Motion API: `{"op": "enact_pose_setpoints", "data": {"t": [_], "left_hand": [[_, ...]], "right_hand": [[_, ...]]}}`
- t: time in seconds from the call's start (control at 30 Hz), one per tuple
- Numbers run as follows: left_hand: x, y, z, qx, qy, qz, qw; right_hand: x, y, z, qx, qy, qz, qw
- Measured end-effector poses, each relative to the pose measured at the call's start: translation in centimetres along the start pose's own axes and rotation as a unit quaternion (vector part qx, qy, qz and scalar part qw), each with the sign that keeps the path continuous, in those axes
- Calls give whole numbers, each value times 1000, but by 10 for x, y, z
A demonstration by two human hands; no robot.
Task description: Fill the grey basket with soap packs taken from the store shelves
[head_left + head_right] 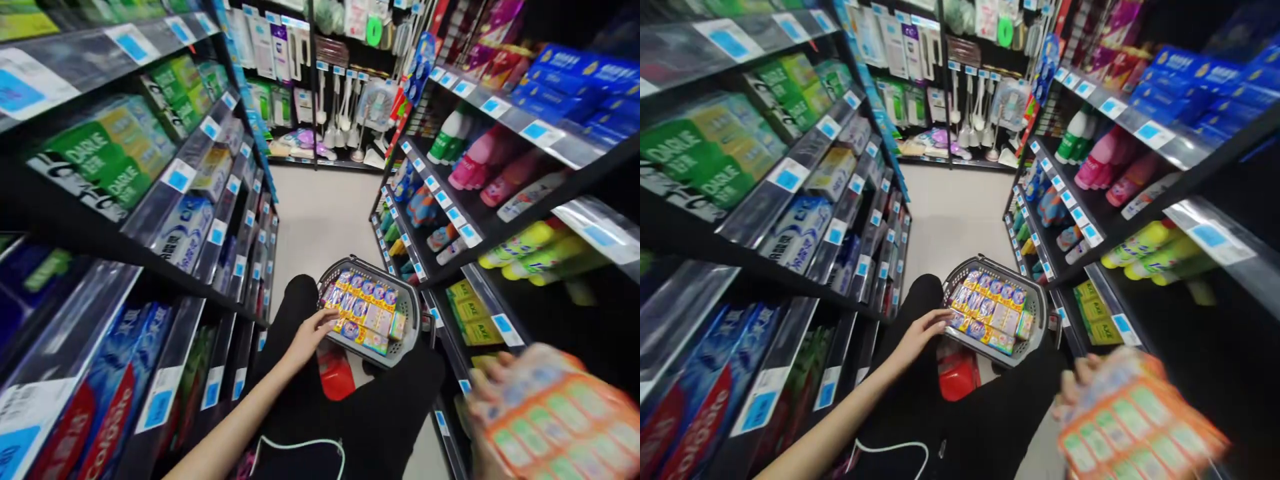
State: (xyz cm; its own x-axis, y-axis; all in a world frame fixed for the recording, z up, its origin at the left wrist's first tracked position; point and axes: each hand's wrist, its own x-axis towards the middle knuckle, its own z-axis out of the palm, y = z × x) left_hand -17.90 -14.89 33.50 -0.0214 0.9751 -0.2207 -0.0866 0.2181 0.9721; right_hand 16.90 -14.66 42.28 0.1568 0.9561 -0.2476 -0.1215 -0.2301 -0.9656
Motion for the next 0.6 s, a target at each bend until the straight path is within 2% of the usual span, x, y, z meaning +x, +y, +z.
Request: {"op": "enact_pose_setpoints", "data": {"t": [0.07, 0.17, 0.2, 0.27, 0.37, 0.47, 0.53, 0.6], "left_hand": [[-11, 16, 18, -63, -83, -16, 994], [-32, 27, 48, -162, -200, -31, 966], [-38, 26, 57, -198, -206, -41, 957], [-44, 19, 70, -262, -175, -76, 946], [-40, -4, 79, -300, -110, -135, 938], [-25, -33, 79, -271, -87, -172, 943], [-6, -48, 76, -212, -96, -179, 956], [23, -55, 65, -90, -119, -177, 973]], "right_hand": [[-14, 34, 33, 108, -42, 98, 988], [-39, 87, 81, 136, -37, 187, 972], [-46, 101, 93, 129, -33, 209, 969], [-55, 120, 108, 119, -41, 234, 964], [-53, 132, 111, 103, -59, 239, 964], [-41, 141, 103, 66, -29, 237, 969], [-33, 147, 92, -7, -15, 220, 975], [-28, 149, 79, -92, -28, 194, 976]]}}
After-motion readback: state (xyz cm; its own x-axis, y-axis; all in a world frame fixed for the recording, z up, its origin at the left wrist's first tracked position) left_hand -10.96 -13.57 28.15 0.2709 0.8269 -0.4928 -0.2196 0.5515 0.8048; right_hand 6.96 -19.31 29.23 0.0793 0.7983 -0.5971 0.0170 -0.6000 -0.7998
